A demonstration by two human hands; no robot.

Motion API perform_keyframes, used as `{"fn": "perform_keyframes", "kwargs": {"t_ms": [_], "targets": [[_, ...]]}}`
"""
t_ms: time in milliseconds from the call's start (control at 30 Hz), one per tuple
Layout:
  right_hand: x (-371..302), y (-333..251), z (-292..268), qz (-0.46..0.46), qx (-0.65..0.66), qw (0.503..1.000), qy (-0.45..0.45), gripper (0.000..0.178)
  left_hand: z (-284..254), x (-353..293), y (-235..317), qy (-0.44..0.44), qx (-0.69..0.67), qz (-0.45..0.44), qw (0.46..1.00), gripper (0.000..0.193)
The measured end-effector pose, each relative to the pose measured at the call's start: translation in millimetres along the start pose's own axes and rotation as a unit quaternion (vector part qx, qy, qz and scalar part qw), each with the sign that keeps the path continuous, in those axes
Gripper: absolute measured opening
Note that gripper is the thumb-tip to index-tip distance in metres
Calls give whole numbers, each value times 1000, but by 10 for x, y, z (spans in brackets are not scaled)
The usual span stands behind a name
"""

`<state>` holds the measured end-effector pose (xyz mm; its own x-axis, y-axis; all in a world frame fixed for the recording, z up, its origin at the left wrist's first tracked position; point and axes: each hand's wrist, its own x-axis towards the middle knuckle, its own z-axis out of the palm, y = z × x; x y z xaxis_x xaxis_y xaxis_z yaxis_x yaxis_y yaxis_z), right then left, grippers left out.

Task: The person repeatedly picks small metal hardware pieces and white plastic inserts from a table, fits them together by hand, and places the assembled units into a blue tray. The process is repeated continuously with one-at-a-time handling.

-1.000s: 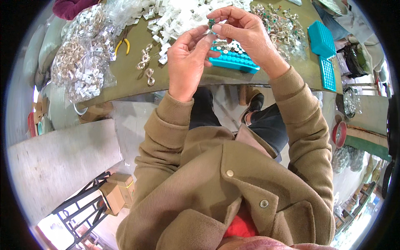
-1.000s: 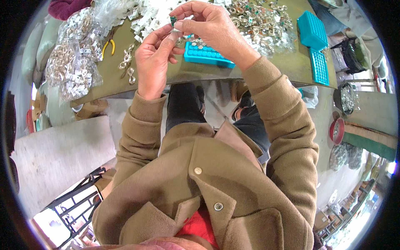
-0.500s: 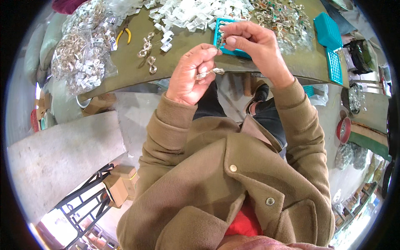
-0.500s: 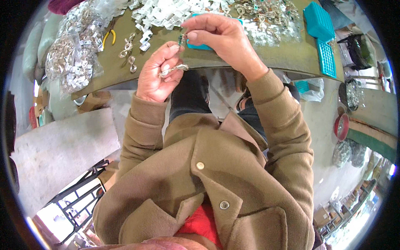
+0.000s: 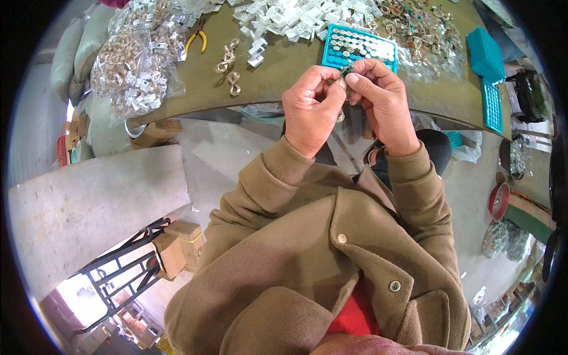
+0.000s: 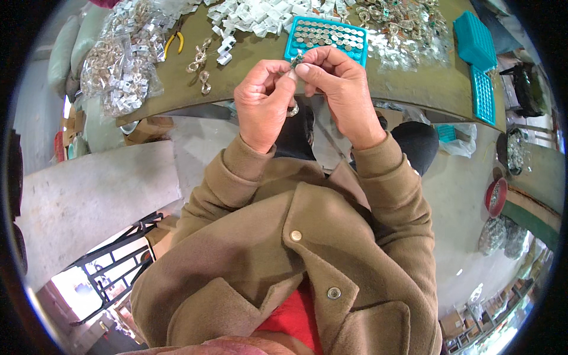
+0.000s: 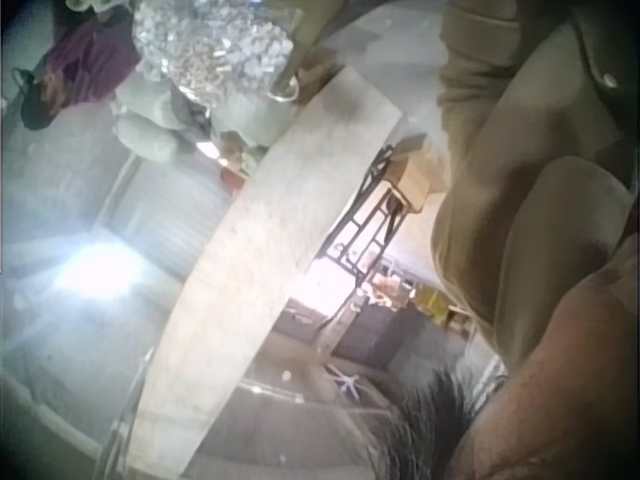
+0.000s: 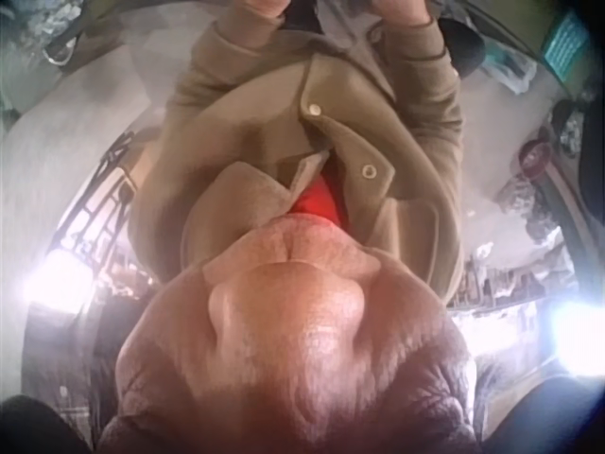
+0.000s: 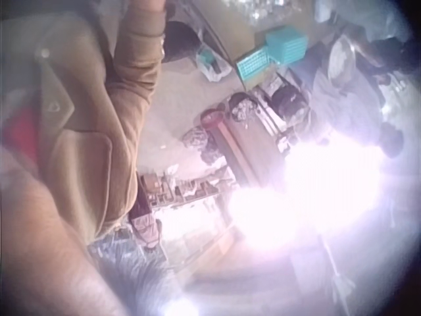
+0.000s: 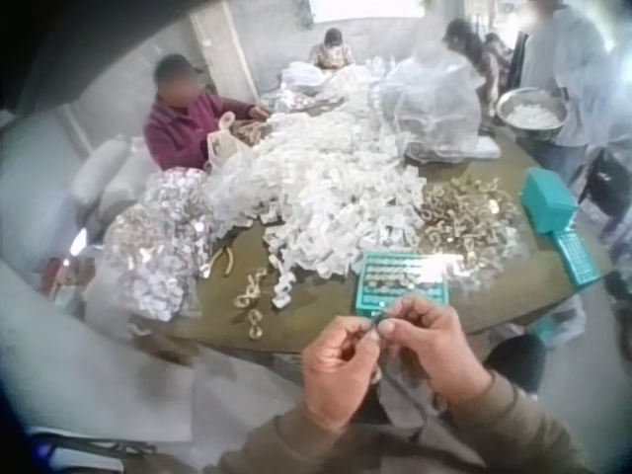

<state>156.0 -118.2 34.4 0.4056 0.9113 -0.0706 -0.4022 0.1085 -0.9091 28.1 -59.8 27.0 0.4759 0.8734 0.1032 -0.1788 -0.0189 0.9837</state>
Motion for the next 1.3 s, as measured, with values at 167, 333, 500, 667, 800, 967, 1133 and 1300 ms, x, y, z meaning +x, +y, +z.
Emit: {"fn": "perform_keyframes", "kwargs": {"t_ms": [167, 333, 500, 667, 800, 967, 1133, 1300], "targets": [[-34, 2, -54, -34, 0, 999, -26, 6, -10, 66, -37, -34, -14, 12, 999, 3], [-52, -46, -103, -11, -28, 1000, -7, 6, -89, 112, 35, -88, 68, 26, 993, 4], [-55, -48, -128, -3, 20, 1000, -6, 7, -84, 123, 111, -98, -91, -115, 984, 7], [-44, -30, -152, 8, 26, 1000, 2, 7, -8, 121, 67, -85, 31, -23, 996, 6], [-70, -44, -142, -16, 85, 996, 30, 8, 51, 86, 59, -74, 38, -15, 996, 2], [-64, -64, -170, 1, 139, 990, 31, 8, 16, 154, 85, -128, -25, -103, 986, 6], [-49, -56, -243, 29, 148, 988, -3, 6, -265, 542, 26, -110, 153, -87, 978, 11], [-61, -34, -255, 37, 148, 987, -48, 9, -479, 1127, -194, 19, 525, 191, 829, 21]]}}
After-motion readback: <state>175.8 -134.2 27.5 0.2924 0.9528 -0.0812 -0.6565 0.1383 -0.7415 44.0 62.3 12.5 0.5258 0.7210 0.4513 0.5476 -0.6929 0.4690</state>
